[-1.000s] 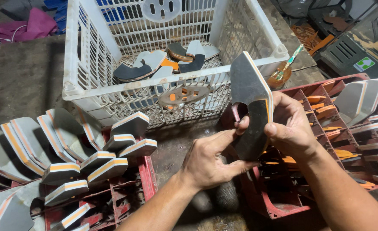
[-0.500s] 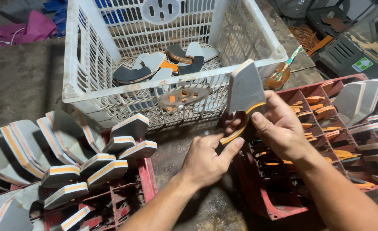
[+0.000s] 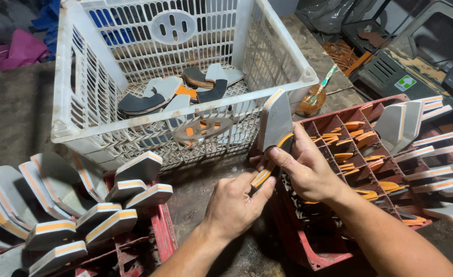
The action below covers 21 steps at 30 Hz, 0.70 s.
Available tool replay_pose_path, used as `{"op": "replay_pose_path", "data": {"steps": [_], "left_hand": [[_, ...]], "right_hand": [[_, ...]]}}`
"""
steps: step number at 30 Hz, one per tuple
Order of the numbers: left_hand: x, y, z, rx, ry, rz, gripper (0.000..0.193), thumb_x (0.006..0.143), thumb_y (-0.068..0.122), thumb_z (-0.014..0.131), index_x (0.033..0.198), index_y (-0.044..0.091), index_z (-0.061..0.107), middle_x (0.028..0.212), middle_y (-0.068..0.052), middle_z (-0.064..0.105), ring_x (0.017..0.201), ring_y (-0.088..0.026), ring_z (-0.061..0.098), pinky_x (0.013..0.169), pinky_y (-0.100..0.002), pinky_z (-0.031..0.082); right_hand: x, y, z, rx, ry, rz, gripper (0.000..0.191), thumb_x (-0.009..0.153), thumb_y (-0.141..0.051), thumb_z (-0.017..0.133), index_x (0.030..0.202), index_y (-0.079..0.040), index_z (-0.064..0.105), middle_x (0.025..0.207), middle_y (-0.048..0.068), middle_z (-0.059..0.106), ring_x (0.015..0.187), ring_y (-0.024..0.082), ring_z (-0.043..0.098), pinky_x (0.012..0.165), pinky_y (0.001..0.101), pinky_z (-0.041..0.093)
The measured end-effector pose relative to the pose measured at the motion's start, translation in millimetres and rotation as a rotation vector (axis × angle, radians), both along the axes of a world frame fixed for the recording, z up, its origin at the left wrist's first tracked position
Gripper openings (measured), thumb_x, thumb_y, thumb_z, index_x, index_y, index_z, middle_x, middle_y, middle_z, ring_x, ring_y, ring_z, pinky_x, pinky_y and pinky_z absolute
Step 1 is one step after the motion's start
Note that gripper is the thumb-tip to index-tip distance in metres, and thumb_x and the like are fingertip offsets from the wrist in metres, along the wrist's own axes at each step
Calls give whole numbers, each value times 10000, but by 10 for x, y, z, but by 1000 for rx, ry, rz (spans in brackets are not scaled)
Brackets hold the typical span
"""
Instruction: The person assembles shoe components by attaching orange insoles to grey shoe soles. They pick up each sole, align the insole, press it into place, and place the assembled unit into a red crate.
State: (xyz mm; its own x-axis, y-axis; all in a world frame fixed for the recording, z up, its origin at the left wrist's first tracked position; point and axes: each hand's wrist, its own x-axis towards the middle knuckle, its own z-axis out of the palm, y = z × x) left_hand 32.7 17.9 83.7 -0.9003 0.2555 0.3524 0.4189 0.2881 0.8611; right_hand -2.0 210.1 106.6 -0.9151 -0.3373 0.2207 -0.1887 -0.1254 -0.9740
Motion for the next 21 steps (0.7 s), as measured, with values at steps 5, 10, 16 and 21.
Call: {"op": "replay_pose_path", "data": {"steps": [5, 10, 16, 21], "left_hand": [[3, -10, 37, 7, 55, -10, 246, 944, 274, 711, 943, 28, 724, 726, -172, 705, 591, -283, 715, 539, -381, 538], [34, -36, 139, 22, -57, -9, 248, 931, 294, 714, 968, 53, 759, 653, -154, 682, 509, -237, 666, 513, -346, 506], [-9, -80, 229, -24, -139, -87, 321, 932, 384, 673, 1018, 95, 782, 665, -129, 700, 537, -167, 692, 519, -315, 521], [-2, -85, 163, -116, -151, -109, 326, 934, 388, 673, 960, 84, 789, 581, -130, 646, 462, -168, 616, 484, -319, 462]], "right_hand": [[-8, 8, -40, -53, -32, 1, 497, 1024, -113, 582, 1459, -16, 362, 1134, 114, 681, 1018, 194, 706, 923, 374, 593], [-29, 117, 10, -67, -7, 12, 448, 1033, -196, 618, 1413, 7, 493, 1230, 76, 664, 1127, 146, 639, 1006, 325, 521], [-48, 213, 21, -78, -62, 0, 390, 975, -158, 724, 1282, 46, 598, 1107, 103, 707, 1007, 172, 668, 932, 335, 543], [-38, 236, 22, -105, -30, 41, 409, 976, -167, 757, 1280, 49, 591, 1124, 113, 695, 1019, 178, 666, 934, 341, 545]]}}
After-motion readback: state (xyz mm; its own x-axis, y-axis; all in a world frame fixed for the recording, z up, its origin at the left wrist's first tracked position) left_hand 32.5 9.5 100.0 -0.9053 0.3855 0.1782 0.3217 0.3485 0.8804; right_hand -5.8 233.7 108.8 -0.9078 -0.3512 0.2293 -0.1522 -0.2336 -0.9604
